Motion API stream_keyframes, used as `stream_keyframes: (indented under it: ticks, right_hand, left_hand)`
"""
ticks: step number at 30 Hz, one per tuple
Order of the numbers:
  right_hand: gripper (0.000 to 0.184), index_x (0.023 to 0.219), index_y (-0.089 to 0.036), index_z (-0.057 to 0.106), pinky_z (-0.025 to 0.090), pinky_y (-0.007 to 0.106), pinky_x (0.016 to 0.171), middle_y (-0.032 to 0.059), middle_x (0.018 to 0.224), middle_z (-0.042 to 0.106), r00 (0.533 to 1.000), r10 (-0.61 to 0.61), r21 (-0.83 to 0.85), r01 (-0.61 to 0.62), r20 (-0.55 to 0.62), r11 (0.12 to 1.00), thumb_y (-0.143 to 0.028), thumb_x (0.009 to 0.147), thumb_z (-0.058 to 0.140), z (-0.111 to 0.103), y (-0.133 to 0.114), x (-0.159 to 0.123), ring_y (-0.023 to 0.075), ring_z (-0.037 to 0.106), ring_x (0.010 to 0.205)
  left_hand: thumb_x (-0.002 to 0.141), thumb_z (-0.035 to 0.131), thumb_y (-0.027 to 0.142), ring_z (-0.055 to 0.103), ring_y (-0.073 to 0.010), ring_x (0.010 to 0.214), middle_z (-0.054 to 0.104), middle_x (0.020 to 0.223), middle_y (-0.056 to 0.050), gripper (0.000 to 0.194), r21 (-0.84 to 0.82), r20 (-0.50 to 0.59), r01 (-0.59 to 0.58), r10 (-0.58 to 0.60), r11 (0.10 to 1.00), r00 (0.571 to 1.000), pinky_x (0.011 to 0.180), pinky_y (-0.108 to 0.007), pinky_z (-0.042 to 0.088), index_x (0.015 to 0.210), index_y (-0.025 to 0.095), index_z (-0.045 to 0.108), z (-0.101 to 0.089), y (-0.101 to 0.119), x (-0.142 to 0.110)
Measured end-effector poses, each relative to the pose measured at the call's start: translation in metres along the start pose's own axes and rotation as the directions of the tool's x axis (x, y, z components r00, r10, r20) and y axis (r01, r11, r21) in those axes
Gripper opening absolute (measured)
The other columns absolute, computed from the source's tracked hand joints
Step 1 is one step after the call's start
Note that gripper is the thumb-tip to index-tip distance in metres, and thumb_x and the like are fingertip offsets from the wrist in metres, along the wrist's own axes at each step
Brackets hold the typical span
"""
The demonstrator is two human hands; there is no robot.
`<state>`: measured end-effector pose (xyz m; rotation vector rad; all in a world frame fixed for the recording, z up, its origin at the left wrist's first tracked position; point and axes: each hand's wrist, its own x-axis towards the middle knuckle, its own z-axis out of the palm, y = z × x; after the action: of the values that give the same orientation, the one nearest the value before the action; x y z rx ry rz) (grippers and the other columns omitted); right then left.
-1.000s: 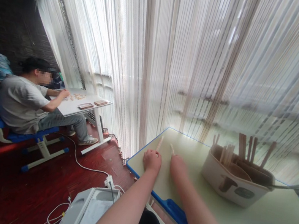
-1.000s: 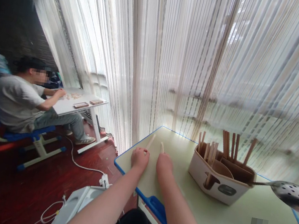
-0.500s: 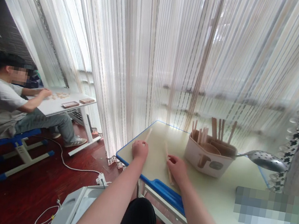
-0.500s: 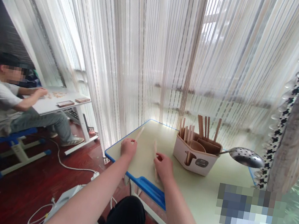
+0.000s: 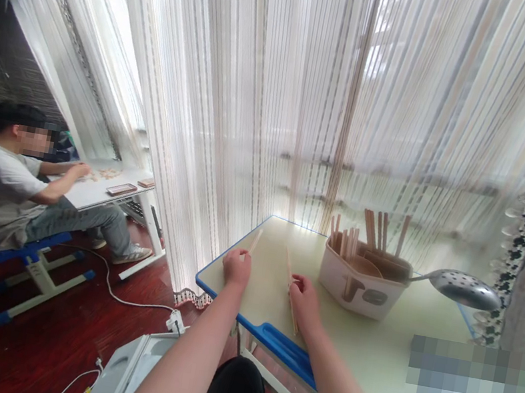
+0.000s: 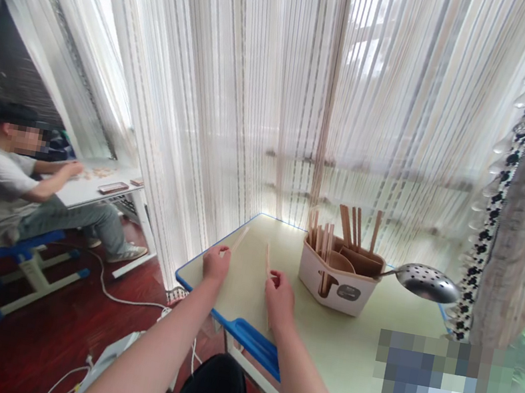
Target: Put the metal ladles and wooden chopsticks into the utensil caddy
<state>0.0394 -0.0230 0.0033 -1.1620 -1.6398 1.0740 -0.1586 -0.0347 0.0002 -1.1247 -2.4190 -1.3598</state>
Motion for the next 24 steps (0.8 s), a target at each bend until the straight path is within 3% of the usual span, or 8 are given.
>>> stream_keyframes:
  ticks: [3, 8, 12, 15, 20, 22, 24]
  right_hand:
    - [0.035, 0.102, -0.015, 0.057, 0.045, 0.026, 0.056, 0.0058, 0.080, 0.065, 1.000, 0.029, -0.001, -0.029, -0.005, 1.000, -0.027, 0.074, 0.040, 0.000, -0.001, -0.001, 0.0181, 0.061, 0.068]
    - [0.031, 0.096, -0.015, 0.060, 0.047, 0.026, 0.066, 0.0070, 0.083, 0.066, 1.000, -0.007, 0.043, 0.007, 0.013, 0.999, -0.026, 0.071, 0.045, 0.000, -0.005, -0.006, 0.0187, 0.061, 0.074]
    - [0.031, 0.094, -0.015, 0.062, 0.047, 0.026, 0.065, 0.0078, 0.086, 0.066, 0.999, 0.007, 0.088, -0.011, 0.044, 0.996, -0.025, 0.069, 0.048, -0.001, -0.004, -0.008, 0.0189, 0.061, 0.076]
    - [0.032, 0.094, -0.015, 0.063, 0.046, 0.026, 0.060, 0.0071, 0.085, 0.066, 0.997, 0.022, 0.157, -0.032, 0.069, 0.987, -0.025, 0.068, 0.048, -0.001, -0.005, -0.011, 0.0184, 0.061, 0.074]
    - [0.031, 0.093, -0.015, 0.063, 0.047, 0.025, 0.054, 0.0050, 0.081, 0.064, 0.976, 0.043, 0.335, -0.114, 0.213, 0.935, -0.025, 0.066, 0.052, 0.001, -0.016, -0.022, 0.0160, 0.058, 0.067]
    - [0.029, 0.092, -0.016, 0.063, 0.048, 0.026, 0.055, 0.0045, 0.082, 0.064, 0.958, 0.037, 0.383, -0.150, 0.285, 0.912, -0.026, 0.066, 0.055, 0.001, -0.020, -0.026, 0.0154, 0.058, 0.067]
    - [0.027, 0.091, -0.016, 0.063, 0.049, 0.026, 0.055, 0.0047, 0.082, 0.064, 0.934, 0.047, 0.385, -0.192, 0.355, 0.903, -0.027, 0.067, 0.057, 0.002, -0.022, -0.029, 0.0152, 0.059, 0.066]
  left_hand:
    - [0.076, 0.047, 0.026, 0.056, -0.0198, 0.097, 0.065, 0.095, -0.007, 0.022, -0.038, -0.025, 0.000, -0.001, 0.999, 1.000, 0.091, -0.031, 0.039, 0.088, 0.017, 0.064, 0.002, -0.003, 0.000]
    - [0.075, 0.047, 0.026, 0.057, -0.0195, 0.095, 0.065, 0.093, -0.006, 0.021, -0.057, -0.038, 0.007, -0.009, 0.998, 0.999, 0.091, -0.031, 0.040, 0.086, 0.018, 0.063, 0.004, -0.007, 0.003]
    - [0.074, 0.046, 0.025, 0.057, -0.0206, 0.093, 0.064, 0.092, -0.008, 0.022, -0.055, -0.129, 0.049, -0.056, 0.997, 0.990, 0.090, -0.033, 0.040, 0.086, 0.016, 0.062, 0.007, -0.008, 0.007]
    - [0.073, 0.047, 0.025, 0.057, -0.0229, 0.091, 0.064, 0.090, -0.009, 0.022, -0.072, -0.184, -0.003, -0.010, 0.997, 0.983, 0.089, -0.037, 0.040, 0.086, 0.014, 0.062, 0.005, -0.008, 0.006]
    - [0.074, 0.046, 0.025, 0.056, -0.0243, 0.091, 0.064, 0.090, -0.010, 0.025, -0.170, -0.351, -0.046, -0.017, 0.984, 0.936, 0.088, -0.039, 0.039, 0.089, 0.014, 0.063, -0.007, -0.003, -0.001]
    - [0.075, 0.046, 0.028, 0.057, -0.0226, 0.087, 0.065, 0.089, -0.009, 0.027, -0.297, -0.290, -0.029, -0.062, 0.954, 0.955, 0.083, -0.036, 0.041, 0.091, 0.015, 0.064, -0.010, 0.001, -0.005]
    - [0.076, 0.046, 0.034, 0.058, -0.0199, 0.077, 0.066, 0.083, -0.007, 0.028, -0.453, -0.135, 0.008, -0.078, 0.891, 0.988, 0.075, -0.032, 0.043, 0.084, 0.016, 0.065, -0.012, 0.004, -0.008]
